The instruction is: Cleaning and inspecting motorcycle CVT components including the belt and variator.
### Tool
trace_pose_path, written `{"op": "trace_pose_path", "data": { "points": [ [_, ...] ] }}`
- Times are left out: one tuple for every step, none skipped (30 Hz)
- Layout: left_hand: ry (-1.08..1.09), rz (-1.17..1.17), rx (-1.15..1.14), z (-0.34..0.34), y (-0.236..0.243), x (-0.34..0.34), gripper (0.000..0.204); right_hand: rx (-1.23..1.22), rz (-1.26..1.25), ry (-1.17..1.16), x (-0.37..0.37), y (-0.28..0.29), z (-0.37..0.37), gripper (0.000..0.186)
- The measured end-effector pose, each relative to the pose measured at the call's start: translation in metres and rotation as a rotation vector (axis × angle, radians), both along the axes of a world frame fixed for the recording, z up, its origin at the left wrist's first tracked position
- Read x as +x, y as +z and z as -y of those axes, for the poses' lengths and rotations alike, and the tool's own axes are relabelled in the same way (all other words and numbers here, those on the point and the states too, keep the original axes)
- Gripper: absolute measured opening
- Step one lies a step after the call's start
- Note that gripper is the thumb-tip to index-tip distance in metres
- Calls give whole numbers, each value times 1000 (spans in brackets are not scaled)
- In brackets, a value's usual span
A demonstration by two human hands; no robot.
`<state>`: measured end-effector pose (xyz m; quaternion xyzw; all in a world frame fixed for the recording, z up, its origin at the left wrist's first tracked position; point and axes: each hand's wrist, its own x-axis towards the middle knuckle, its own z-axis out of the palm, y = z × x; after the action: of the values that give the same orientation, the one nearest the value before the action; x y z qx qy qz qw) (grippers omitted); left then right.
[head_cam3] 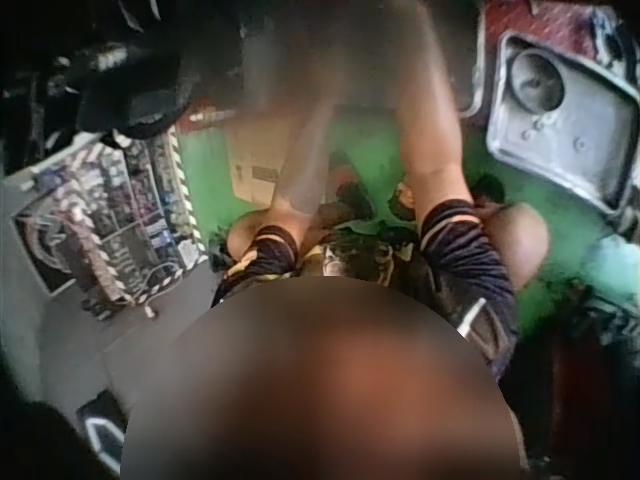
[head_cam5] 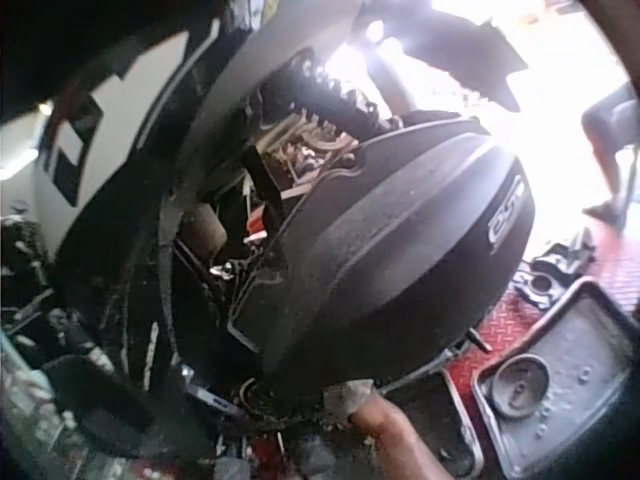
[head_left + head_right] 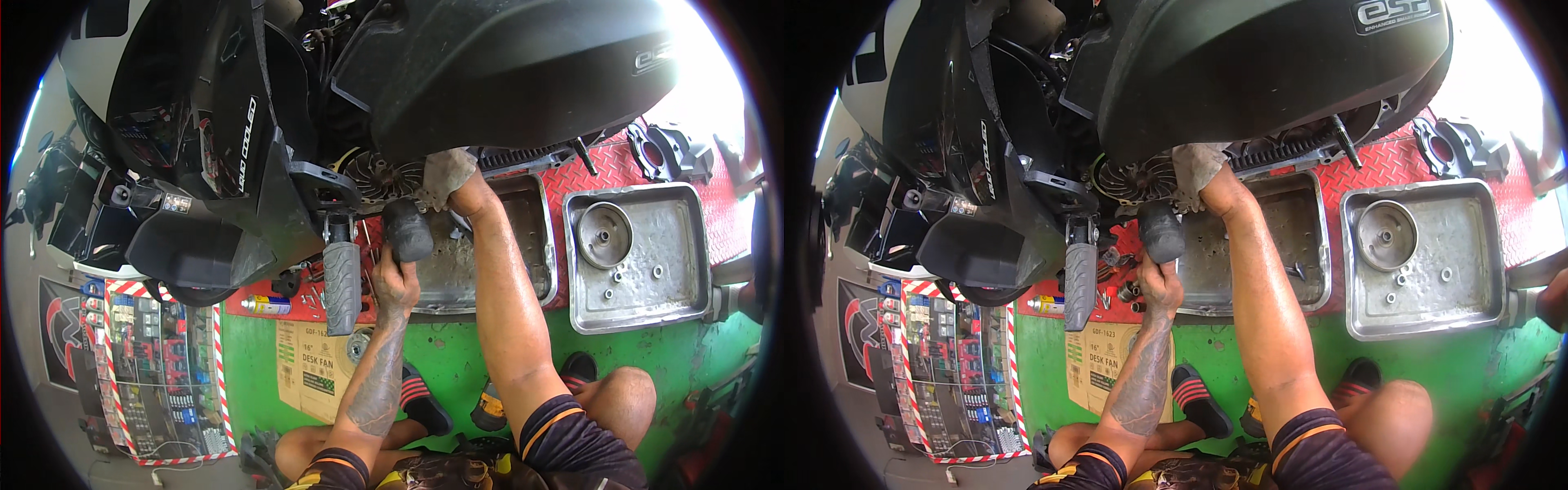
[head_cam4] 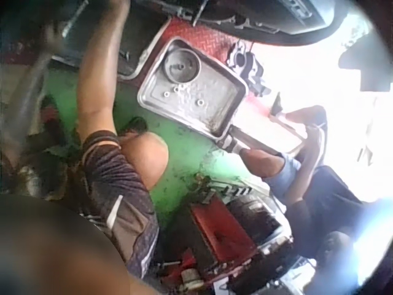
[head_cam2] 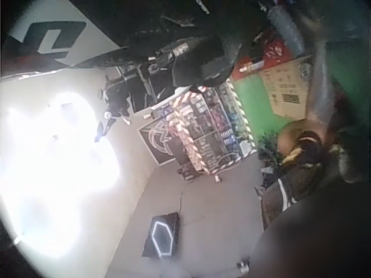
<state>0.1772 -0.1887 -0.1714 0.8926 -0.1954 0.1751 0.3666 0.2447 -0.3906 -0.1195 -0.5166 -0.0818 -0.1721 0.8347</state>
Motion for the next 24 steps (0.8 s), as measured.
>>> {"op": "trace_pose_path", "data": {
  "points": [
    [-46, 2, -29, 4, 2, 2, 39, -538, -96, -8, 0, 2, 8, 32],
    [-45, 0, -26, 6, 5, 1, 39, -870, -129, -60, 1, 3, 5, 33],
    [-49, 0, 25, 8, 7, 0, 38, -1072, -195, -8, 0, 4, 8, 35],
    [-53, -18, 85, 12, 10, 3, 37, -766, 71, -170, 0, 5, 6, 32],
    [-63, 4, 76, 15, 12, 5, 37, -585, 101, -248, 0, 4, 6, 31],
    [-83, 31, 100, 20, 14, 8, 37, -445, 320, -319, 1, 4, 5, 30],
    [-103, 68, 123, 24, 17, 10, 38, -61, 76, -97, -3, 0, 4, 33],
    [-85, 75, 135, 27, 20, 11, 39, 187, -71, 72, 0, -1, 2, 35],
    [-93, 72, 137, 31, 24, 13, 39, 313, -161, 131, -1, -5, 2, 38],
    [-110, 76, 39, 34, 26, 12, 39, 141, -96, 51, 1, -7, 0, 38],
    [-120, 75, -10, 36, 29, 11, 40, -18, -83, -32, 3, -10, 0, 38],
    [-129, 76, -59, 38, 32, 11, 40, -31, -34, -29, 3, -13, 0, 38],
    [-136, 118, -57, 38, 35, 8, 41, 33, -28, 9, 4, -15, 0, 38],
    [-157, 170, -50, 39, 38, 8, 42, 109, -12, 43, 5, -16, 0, 38],
    [-146, 164, -54, 39, 40, 7, 42, 97, -19, 45, 6, -17, 0, 38],
    [-115, 89, 15, 40, 42, 7, 42, 198, -64, 57, 7, -17, 1, 34],
    [-71, 19, 79, 39, 43, 5, 42, 296, -108, 80, 8, -17, 1, 31],
    [-74, 13, 82, 39, 43, 5, 42, 297, -111, 78, 8, -16, 1, 31],
    [-141, 92, -17, 39, 41, 4, 42, -38, -97, 26, 7, -14, 3, 35],
    [-226, 156, -95, 38, 38, 4, 42, -204, -95, -3, 7, -13, 4, 38],
    [-216, 164, -115, 36, 34, 5, 42, -368, -89, -37, 7, -12, 6, 40],
    [-148, 51, -63, 29, 29, 4, 41, -182, -33, 14, 6, -11, 5, 42],
    [-71, -44, -31, 23, 24, 3, 41, -51, -56, 93, 6, -10, 6, 43],
    [-74, -49, -17, 17, 17, 5, 41, -2, 36, 70, 6, -10, 5, 44]
  ]
}}
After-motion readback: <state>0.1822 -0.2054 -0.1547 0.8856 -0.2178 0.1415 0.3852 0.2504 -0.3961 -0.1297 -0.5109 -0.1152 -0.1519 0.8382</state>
